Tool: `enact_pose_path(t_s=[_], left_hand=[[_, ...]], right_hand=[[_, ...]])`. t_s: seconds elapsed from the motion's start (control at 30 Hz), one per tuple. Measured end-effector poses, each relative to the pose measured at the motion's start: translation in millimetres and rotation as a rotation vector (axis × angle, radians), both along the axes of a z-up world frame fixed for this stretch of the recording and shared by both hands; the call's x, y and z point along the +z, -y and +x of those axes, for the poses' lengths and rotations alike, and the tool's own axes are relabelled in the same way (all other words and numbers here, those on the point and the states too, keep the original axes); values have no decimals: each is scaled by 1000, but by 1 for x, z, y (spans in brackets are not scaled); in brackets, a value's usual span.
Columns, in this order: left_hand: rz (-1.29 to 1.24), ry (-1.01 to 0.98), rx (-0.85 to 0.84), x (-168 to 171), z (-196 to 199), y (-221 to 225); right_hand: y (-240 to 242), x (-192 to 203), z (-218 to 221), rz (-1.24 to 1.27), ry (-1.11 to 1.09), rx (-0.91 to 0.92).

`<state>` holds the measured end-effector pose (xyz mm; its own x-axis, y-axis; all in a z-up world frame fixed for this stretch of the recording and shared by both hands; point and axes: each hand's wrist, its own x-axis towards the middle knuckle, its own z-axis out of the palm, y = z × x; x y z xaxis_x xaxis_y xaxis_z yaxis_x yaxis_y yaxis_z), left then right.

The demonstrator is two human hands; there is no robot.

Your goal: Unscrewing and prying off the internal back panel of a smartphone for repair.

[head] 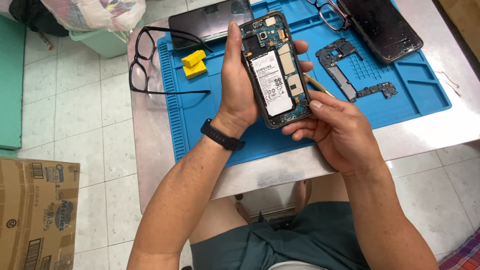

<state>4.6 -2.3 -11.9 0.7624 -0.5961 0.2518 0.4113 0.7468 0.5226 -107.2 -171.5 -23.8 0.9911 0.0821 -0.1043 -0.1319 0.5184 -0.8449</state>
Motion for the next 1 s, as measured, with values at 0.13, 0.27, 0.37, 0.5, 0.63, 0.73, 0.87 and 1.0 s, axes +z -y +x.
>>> enact_pose_path(t_s=[0.13,0.27,0.37,0.5,0.63,0.73,0.87,1.0], left_hand=[[65,-38,42,-3,2,0],[127,-41,76,-1,1,-2],[119,-56,57,0,2,0],[144,-82,70,2,2,0],[182,-130,97,-1,6,0],[205,-158,133,-4,11,-2],[320,-183,490,-9,14,0],[255,-54,479,-10,13,-1]], right_hand=[[0,-4,-1,7,-8,-9],[-2,-1,-3,-17,-22,-37],[-3,0,-3,-39,0,-11],[-3,-1,-4,-58,31,2],[-9,-2,-5,-144,46,-92],[-14,2,-6,-260,57,-130],[-16,3,-6,-361,46,-135],[-16,3,-6,-372,56,-128]])
